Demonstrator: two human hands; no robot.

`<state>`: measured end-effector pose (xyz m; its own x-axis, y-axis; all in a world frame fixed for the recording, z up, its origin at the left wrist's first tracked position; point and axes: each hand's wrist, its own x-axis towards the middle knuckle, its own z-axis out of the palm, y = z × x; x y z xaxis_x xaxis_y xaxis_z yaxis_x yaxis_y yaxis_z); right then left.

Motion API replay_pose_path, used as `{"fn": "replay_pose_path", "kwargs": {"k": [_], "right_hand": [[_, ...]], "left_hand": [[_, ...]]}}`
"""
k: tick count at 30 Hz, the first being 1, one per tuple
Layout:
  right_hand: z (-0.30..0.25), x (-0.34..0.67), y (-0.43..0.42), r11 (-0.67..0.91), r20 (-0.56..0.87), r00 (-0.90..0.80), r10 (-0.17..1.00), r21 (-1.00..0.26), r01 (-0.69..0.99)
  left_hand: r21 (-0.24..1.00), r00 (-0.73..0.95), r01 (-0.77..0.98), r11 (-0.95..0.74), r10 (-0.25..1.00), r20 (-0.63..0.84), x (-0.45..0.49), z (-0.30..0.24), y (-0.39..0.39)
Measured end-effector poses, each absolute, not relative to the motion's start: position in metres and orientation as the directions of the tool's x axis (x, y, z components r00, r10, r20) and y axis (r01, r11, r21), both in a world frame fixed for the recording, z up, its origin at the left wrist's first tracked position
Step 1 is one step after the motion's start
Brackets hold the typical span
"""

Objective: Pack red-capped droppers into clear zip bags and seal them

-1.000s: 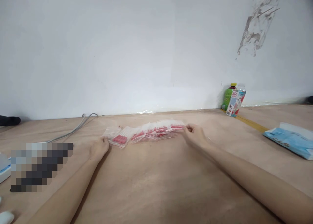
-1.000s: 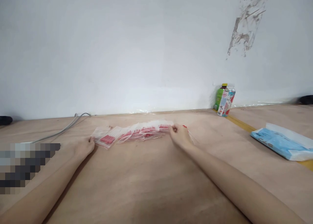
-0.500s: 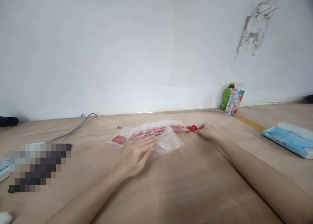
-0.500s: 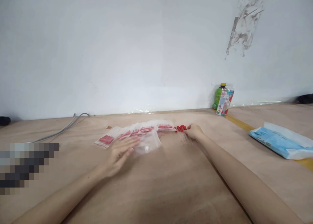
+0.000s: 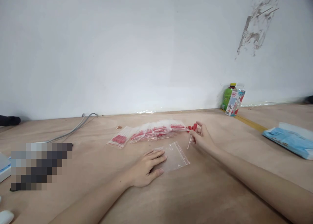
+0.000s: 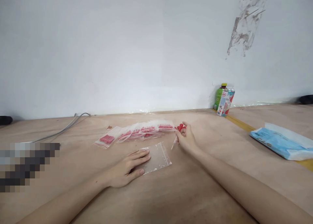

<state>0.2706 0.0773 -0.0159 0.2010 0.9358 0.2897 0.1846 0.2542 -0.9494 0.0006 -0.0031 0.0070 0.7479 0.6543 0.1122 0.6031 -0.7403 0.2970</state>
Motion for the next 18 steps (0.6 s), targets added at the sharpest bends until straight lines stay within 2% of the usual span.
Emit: {"fn": "replay_pose_path", "kwargs": {"k": [3, 7, 12, 15, 18], "right_hand": [[-0.026, 0.261, 0.064, 0.242, 0.249, 0.208, 0.946, -0.969, 0.058], [-0.031, 0.257, 0.061, 0.236, 0.227, 0.22, 0.949, -0.971, -0.018], [-0.029, 0.251, 0.052, 0.16, 0.136, 0.13, 0.982, -0.968, -0.193], [-0.025, 0.251, 0.044, 0.043, 0.042, 0.009, 0.999, -0.956, -0.291], [-0.022, 0.259, 0.04, -0.063, -0.014, -0.238, 0.971, -0.978, -0.197]], "left_hand": [[0.286, 0.759, 0.598, -0.749, 0.644, 0.098, 0.0, 0.009, -0.003], [0.273, 0.759, 0.602, -0.75, 0.644, 0.096, 0.0, 0.008, -0.002], [0.269, 0.759, 0.605, -0.75, 0.645, 0.093, 0.0, 0.006, -0.002], [0.284, 0.748, 0.607, -0.742, 0.654, 0.109, 0.0, 0.006, -0.002], [0.291, 0.739, 0.612, -0.736, 0.663, 0.122, 0.0, 0.005, -0.002]]}}
